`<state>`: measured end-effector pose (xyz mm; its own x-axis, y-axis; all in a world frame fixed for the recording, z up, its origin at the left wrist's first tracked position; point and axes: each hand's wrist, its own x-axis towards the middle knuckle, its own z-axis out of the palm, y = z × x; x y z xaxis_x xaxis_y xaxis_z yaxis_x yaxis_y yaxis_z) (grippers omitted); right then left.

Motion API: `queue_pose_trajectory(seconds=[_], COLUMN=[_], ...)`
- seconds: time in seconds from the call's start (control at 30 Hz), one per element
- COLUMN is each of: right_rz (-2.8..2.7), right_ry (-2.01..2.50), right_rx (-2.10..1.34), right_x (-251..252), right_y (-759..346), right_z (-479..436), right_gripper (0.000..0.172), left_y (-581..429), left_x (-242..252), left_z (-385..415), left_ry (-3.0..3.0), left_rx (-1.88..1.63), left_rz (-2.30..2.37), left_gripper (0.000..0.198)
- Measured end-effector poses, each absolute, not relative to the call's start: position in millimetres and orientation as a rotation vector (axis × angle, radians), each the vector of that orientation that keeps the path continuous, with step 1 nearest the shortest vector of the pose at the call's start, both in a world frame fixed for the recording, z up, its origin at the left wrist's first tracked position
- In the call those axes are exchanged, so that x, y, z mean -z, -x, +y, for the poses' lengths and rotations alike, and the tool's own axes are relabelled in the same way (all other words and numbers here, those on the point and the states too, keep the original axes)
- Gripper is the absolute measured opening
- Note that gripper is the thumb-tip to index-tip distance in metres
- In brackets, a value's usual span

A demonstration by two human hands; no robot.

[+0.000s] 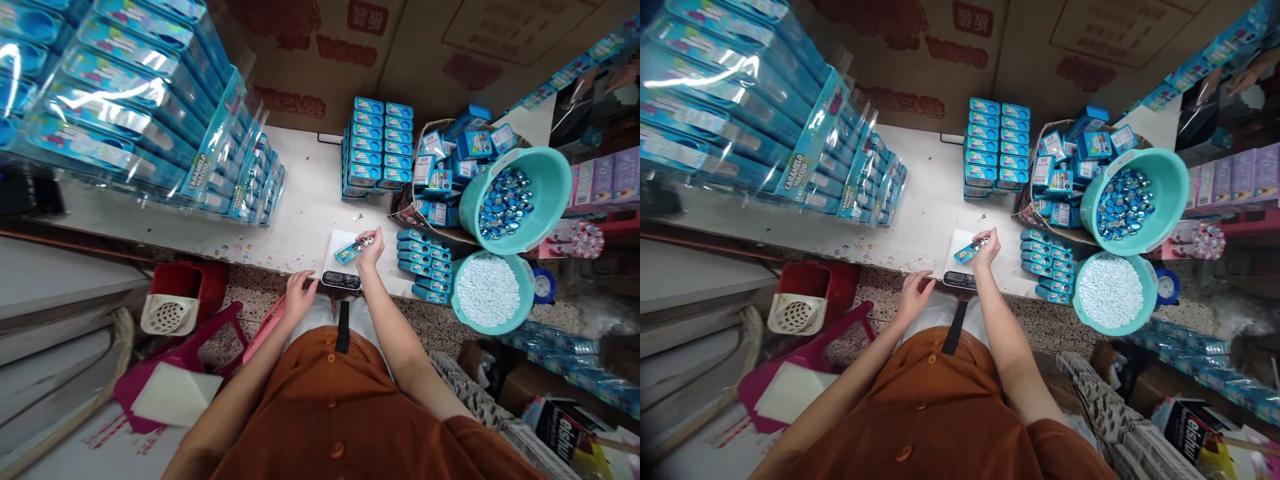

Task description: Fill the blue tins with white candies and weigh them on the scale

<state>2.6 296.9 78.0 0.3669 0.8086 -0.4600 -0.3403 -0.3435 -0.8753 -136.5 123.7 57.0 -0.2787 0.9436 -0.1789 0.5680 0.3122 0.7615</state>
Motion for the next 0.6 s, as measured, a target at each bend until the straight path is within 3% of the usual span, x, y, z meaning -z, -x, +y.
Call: queue_pose_trajectory(seconds=[0.6], right_rz=[-0.443], right_ry=[1.503], right_rx=[-1.252], right_x=[-74.4], right_y=[-0.7], right_z=[295.4], right_gripper=[0.041], left_y=[144.2], left_x=[-50.3], left_z=[125.4], left_ry=[-1.338], left_rx=[-0.749], left_rz=[1.983], left_gripper=[0.025])
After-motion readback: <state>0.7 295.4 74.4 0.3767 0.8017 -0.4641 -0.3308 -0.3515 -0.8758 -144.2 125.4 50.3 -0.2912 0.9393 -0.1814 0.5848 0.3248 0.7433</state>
